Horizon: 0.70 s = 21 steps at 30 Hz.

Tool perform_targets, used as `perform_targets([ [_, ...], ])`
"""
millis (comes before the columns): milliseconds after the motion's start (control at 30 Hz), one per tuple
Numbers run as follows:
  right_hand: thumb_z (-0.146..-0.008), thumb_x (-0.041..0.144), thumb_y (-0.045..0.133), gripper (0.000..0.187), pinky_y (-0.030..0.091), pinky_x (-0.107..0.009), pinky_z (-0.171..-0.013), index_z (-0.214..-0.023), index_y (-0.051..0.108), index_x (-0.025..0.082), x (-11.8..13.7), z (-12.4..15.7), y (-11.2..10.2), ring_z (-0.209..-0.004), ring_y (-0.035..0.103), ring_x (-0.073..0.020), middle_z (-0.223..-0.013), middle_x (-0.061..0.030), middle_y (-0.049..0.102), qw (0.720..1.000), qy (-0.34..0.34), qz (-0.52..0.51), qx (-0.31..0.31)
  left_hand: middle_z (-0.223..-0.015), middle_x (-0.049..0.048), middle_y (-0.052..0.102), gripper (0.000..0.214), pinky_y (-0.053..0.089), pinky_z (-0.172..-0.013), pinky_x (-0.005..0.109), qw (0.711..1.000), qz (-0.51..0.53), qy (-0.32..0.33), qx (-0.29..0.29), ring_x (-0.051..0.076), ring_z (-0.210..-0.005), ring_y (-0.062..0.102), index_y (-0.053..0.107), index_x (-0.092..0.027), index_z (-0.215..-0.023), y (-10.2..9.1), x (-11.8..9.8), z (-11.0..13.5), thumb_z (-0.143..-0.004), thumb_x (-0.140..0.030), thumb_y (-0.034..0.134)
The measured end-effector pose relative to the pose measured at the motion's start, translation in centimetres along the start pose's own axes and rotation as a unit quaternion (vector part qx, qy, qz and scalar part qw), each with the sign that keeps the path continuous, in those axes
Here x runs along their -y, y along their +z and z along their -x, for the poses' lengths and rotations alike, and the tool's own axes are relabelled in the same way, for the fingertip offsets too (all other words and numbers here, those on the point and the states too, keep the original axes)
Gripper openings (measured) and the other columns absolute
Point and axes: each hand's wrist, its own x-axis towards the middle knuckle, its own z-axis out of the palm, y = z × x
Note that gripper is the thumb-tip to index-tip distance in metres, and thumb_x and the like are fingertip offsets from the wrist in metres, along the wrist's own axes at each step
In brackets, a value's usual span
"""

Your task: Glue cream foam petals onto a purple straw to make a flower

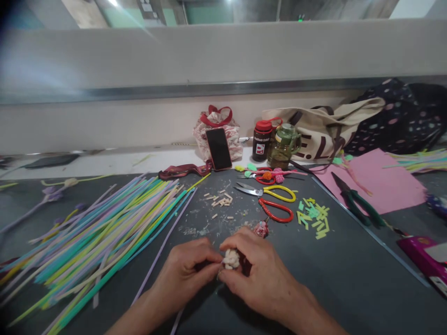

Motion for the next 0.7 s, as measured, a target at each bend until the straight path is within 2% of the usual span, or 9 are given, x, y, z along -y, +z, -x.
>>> perform_targets([
  [500,-0.071,0.010,0.054,0.017,0.042,-0.026,-0.064,-0.083,0.056,0.022,0.02,0.15,0.39,-0.072,0.055,-0.0153,-0.077,-0.0008,0.058,0.999,-0.023,0.033,-0.013,-0.061,0.0031,0.062,0.012,0.037,-0.059,0.020,1.000,0.002,-0.021,-0.011,0.013,-0.061,0.056,0.071,-0.018,-0.068,0.52,-0.01,0.19,-0.071,-0.016,0.059],
  [600,-0.073,0.013,0.052,0.014,0.042,-0.026,-0.065,-0.083,0.056,0.023,-0.29,0.34,0.37,-0.075,0.056,-0.0165,-0.082,-0.0013,0.059,0.998,-0.008,0.057,-0.012,-0.063,0.0030,0.062,0.010,0.037,-0.057,0.020,0.997,0.053,-0.056,-0.002,0.013,-0.061,0.055,0.072,-0.017,-0.071,0.49,0.00,0.38,-0.070,-0.021,0.063],
  [700,-0.075,0.016,0.048,0.016,0.042,-0.024,-0.067,-0.086,0.057,0.023,-0.34,0.70,0.13,-0.075,0.056,-0.0163,-0.086,-0.0010,0.059,0.997,0.004,0.073,-0.008,-0.065,0.0029,0.063,0.015,0.036,-0.052,0.020,0.984,0.127,-0.124,0.009,0.012,-0.057,0.053,0.072,-0.016,-0.077,0.29,0.23,0.60,-0.067,-0.024,0.066],
])
